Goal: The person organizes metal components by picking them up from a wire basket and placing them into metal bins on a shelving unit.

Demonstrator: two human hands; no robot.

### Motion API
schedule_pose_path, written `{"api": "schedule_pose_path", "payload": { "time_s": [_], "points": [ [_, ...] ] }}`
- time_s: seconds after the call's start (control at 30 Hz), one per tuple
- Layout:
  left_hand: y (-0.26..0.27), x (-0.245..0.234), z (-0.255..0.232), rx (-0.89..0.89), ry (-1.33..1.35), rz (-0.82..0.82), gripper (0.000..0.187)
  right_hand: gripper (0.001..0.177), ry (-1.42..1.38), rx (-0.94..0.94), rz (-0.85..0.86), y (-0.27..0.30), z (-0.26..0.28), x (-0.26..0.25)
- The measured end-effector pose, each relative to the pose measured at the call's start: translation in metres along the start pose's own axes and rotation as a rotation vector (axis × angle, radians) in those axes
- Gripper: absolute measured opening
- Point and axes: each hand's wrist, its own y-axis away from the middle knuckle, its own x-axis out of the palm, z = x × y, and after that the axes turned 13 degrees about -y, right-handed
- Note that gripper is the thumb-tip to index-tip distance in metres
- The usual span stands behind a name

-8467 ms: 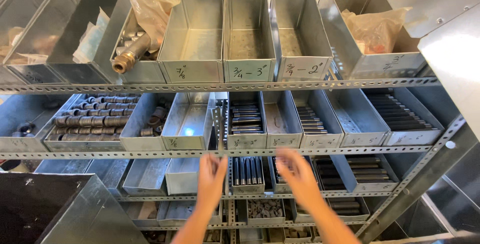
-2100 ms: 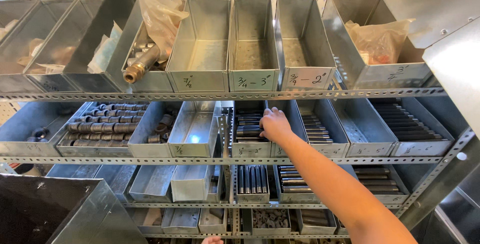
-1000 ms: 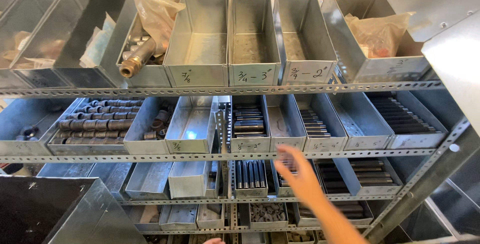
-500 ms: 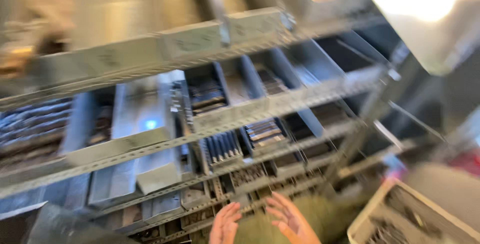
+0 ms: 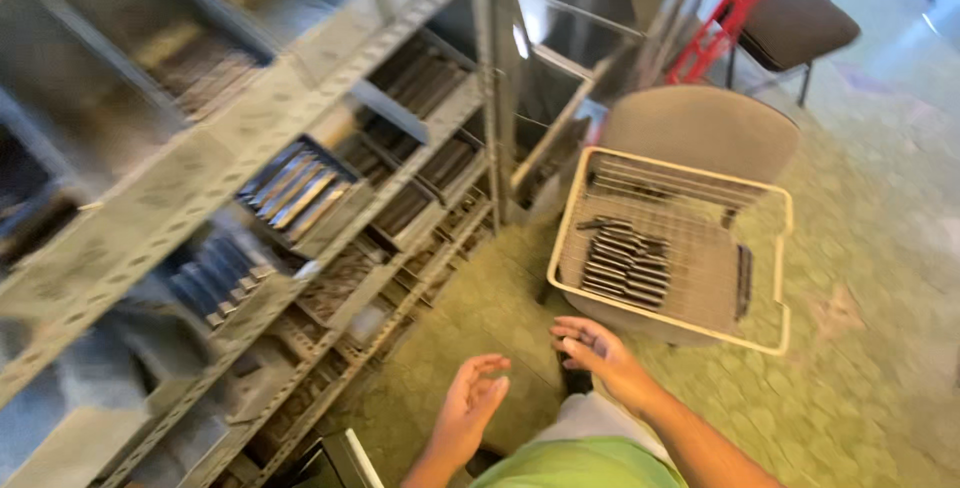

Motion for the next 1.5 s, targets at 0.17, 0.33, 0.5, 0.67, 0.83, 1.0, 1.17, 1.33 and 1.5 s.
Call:
{"api": "schedule_pose_path", "payload": {
  "time_s": [0.17,0.33,0.5,0.67,0.83,1.0,1.17,1.33,1.5],
  "points": [
    [-0.070,0.051,0.012,-0.102,-0.087,0.061,0.040,0.057,0.070,0.115,-0.211,-0.028,0.007,-0.086],
    [-0.149,0.102,0.011,-0.263,-0.279,0.155,0.038,0.057,0.154,0.203,-0.283,-0.070,0.020,-0.165],
    [-0.234,0.154,0.016,-0.395,-0.410,0.265,0.050,0.069,0.236,0.254,-0.284,-0.132,0.015,-0.253],
    [-0.308,0.182,0.059,-0.379,-0.436,0.315,0.075,0.063,0.194,0.200,-0.307,-0.190,-0.031,-0.341],
    [-0.358,0.220,0.093,-0.425,-0.492,0.254,0.063,0.083,0.420,0.396,-0.345,-0.238,-0.060,-0.398],
    [-0.387,0.246,0.082,-0.483,-0.579,0.331,0.062,0.101,0.637,0.476,-0.411,-0.273,-0.088,-0.451],
    [-0.420,0.269,0.079,-0.472,-0.635,0.395,0.060,0.103,0.772,0.508,-0.417,-0.305,-0.093,-0.490],
    [-0.448,0.285,0.094,-0.442,-0.712,0.490,0.058,0.066,0.786,0.415,-0.472,-0.343,-0.108,-0.519],
    [-0.450,0.296,0.112,-0.453,-0.730,0.492,0.058,0.059,0.604,0.338,-0.546,-0.358,-0.152,-0.563]
  ]
}}
